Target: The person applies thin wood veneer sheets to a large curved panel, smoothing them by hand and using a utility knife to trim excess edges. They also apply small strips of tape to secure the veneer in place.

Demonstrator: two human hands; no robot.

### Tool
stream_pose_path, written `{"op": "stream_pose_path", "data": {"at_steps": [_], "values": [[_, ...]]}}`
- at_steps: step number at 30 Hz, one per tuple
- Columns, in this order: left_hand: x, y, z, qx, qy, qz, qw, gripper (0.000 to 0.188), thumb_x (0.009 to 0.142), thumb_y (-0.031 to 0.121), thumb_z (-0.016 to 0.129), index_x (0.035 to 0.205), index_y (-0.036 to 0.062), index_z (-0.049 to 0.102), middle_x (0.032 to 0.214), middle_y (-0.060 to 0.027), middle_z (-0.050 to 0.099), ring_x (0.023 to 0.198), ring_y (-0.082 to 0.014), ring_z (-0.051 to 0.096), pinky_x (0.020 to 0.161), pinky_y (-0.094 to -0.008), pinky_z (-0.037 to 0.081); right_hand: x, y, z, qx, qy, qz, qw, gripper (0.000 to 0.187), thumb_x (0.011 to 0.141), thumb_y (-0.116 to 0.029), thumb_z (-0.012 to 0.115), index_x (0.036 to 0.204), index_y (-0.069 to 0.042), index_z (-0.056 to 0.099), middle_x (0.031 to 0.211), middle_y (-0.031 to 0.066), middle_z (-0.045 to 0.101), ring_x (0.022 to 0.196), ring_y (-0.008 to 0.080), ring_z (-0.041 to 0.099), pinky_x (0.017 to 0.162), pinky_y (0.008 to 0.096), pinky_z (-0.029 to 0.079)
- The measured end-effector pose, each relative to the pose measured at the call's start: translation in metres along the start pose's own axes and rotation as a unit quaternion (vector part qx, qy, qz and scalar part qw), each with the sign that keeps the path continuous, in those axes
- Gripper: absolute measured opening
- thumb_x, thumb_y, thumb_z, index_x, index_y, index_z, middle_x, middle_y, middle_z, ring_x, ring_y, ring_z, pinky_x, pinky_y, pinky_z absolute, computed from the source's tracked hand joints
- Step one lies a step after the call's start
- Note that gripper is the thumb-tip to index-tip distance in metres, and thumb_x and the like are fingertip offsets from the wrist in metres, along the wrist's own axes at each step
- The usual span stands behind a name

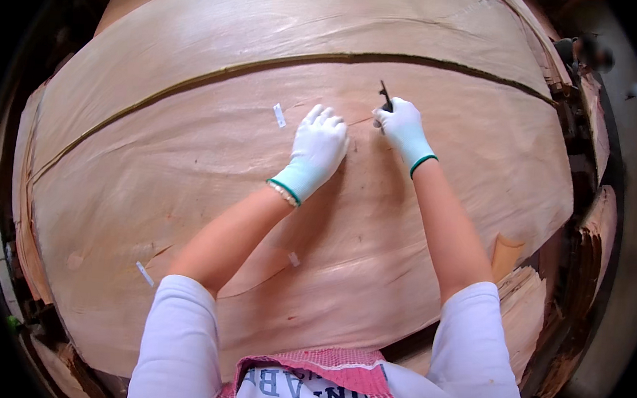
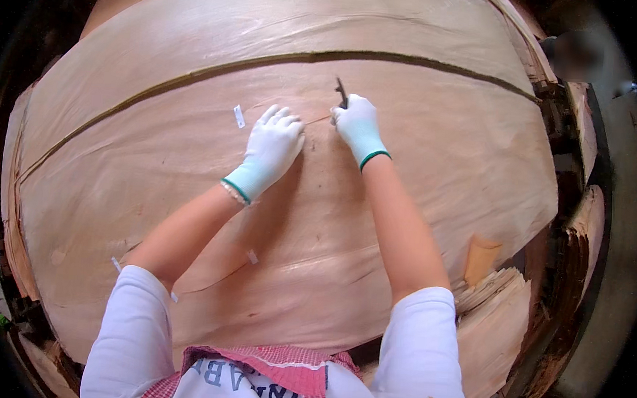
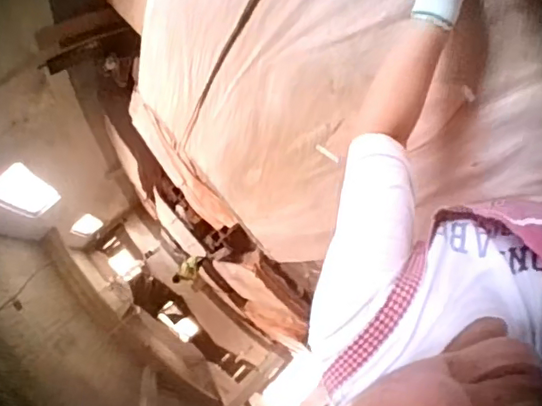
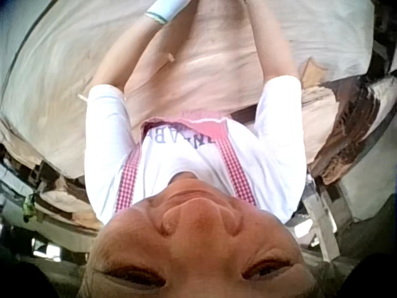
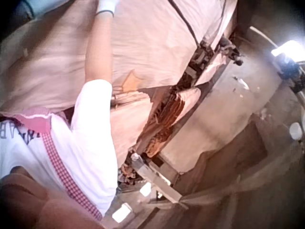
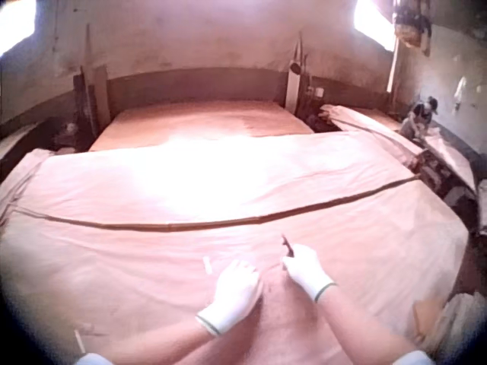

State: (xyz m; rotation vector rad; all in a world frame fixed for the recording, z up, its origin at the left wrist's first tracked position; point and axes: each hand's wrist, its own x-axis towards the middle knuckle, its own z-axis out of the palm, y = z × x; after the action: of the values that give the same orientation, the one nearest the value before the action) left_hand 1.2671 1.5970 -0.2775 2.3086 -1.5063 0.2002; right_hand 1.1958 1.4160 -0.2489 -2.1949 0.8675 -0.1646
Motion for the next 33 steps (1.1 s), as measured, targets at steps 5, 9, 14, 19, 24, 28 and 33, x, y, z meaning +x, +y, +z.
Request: {"op": "stream_pose_path", "data": {"at_steps": [5, 9, 14, 19, 24, 28, 33], "values": [[0.070, 0.023, 0.019, -0.165, 0.011, -0.017, 0.986, 0.036, 0.090, 0.014, 0.052, 0.126, 0.0088, 0.054, 0.110, -0.0172, 0.067, 0.107, -0.0365, 0.061, 0.094, -0.0457, 0.047, 0.029, 0.002, -0.001, 0.122, -0.014, 0.178, 0.976, 0.036, 0.078, -0.029, 0.072, 0.085, 0.006, 0.066, 0.072, 0.0206, 0.068, 0.069, 0.0312, 0.068, 0.064, 0.0385, 0.053], [0.097, 0.001, -0.007, -0.289, -0.096, -0.118, 0.945, 0.042, 0.094, 0.014, 0.048, 0.135, 0.0071, 0.048, 0.124, -0.0211, 0.063, 0.113, -0.0372, 0.061, 0.095, -0.0459, 0.049, 0.015, 0.038, -0.050, -0.183, -0.030, 0.065, 0.981, 0.042, 0.079, -0.038, 0.074, 0.087, 0.002, 0.063, 0.073, 0.0167, 0.067, 0.066, 0.0290, 0.067, 0.064, 0.0393, 0.052], [-0.039, -0.057, -0.069, -0.315, 0.149, -0.242, 0.906, 0.043, 0.096, 0.005, 0.048, 0.139, 0.0001, 0.049, 0.135, -0.0142, 0.057, 0.128, -0.0246, 0.052, 0.111, -0.0367, 0.036, -0.130, 0.138, -0.106, 0.287, 0.180, 0.202, 0.919, 0.035, 0.093, -0.038, 0.065, 0.091, -0.003, 0.061, 0.074, 0.0070, 0.066, 0.054, 0.0099, 0.055, 0.046, 0.0245, 0.043], [-0.304, -0.060, -0.164, -0.233, 0.162, -0.469, 0.836, 0.044, 0.103, 0.014, 0.040, 0.143, -0.0044, 0.041, 0.142, -0.0176, 0.050, 0.129, -0.0252, 0.049, 0.108, -0.0380, 0.039, -0.309, 0.324, -0.210, 0.256, 0.443, 0.349, 0.785, 0.036, 0.095, -0.038, 0.057, 0.080, -0.005, 0.061, 0.064, 0.0022, 0.059, 0.051, 0.0152, 0.053, 0.049, 0.0303, 0.047], [-0.487, -0.055, -0.224, -0.132, 0.209, -0.491, 0.835, 0.039, 0.101, 0.007, 0.041, 0.138, -0.0066, 0.045, 0.134, -0.0193, 0.055, 0.123, -0.0273, 0.054, 0.106, -0.0371, 0.041, -0.398, 0.403, -0.261, -0.006, 0.538, 0.348, 0.768, 0.039, 0.095, -0.028, 0.052, 0.098, 0.009, 0.063, 0.085, 0.0200, 0.070, 0.070, 0.0374, 0.064, 0.065, 0.0475, 0.049], [-0.404, -0.003, -0.201, -0.212, 0.184, -0.429, 0.858, 0.037, 0.100, 0.006, 0.043, 0.136, -0.0042, 0.049, 0.129, -0.0160, 0.058, 0.120, -0.0238, 0.056, 0.102, -0.0359, 0.044, -0.383, 0.388, -0.238, 0.143, 0.569, 0.276, 0.762, 0.034, 0.098, -0.031, 0.052, 0.103, 0.001, 0.062, 0.084, 0.0112, 0.067, 0.067, 0.0211, 0.061, 0.057, 0.0351, 0.048], [-0.304, 0.047, -0.210, -0.286, 0.228, -0.287, 0.885, 0.034, 0.097, -0.004, 0.044, 0.129, -0.0057, 0.054, 0.118, -0.0136, 0.063, 0.112, -0.0218, 0.061, 0.100, -0.0355, 0.046, -0.307, 0.213, -0.203, 0.296, 0.449, 0.172, 0.825, 0.029, 0.098, -0.034, 0.055, 0.103, -0.007, 0.067, 0.070, -0.0024, 0.053, 0.055, 0.0088, 0.048, 0.049, 0.0281, 0.040]]}}
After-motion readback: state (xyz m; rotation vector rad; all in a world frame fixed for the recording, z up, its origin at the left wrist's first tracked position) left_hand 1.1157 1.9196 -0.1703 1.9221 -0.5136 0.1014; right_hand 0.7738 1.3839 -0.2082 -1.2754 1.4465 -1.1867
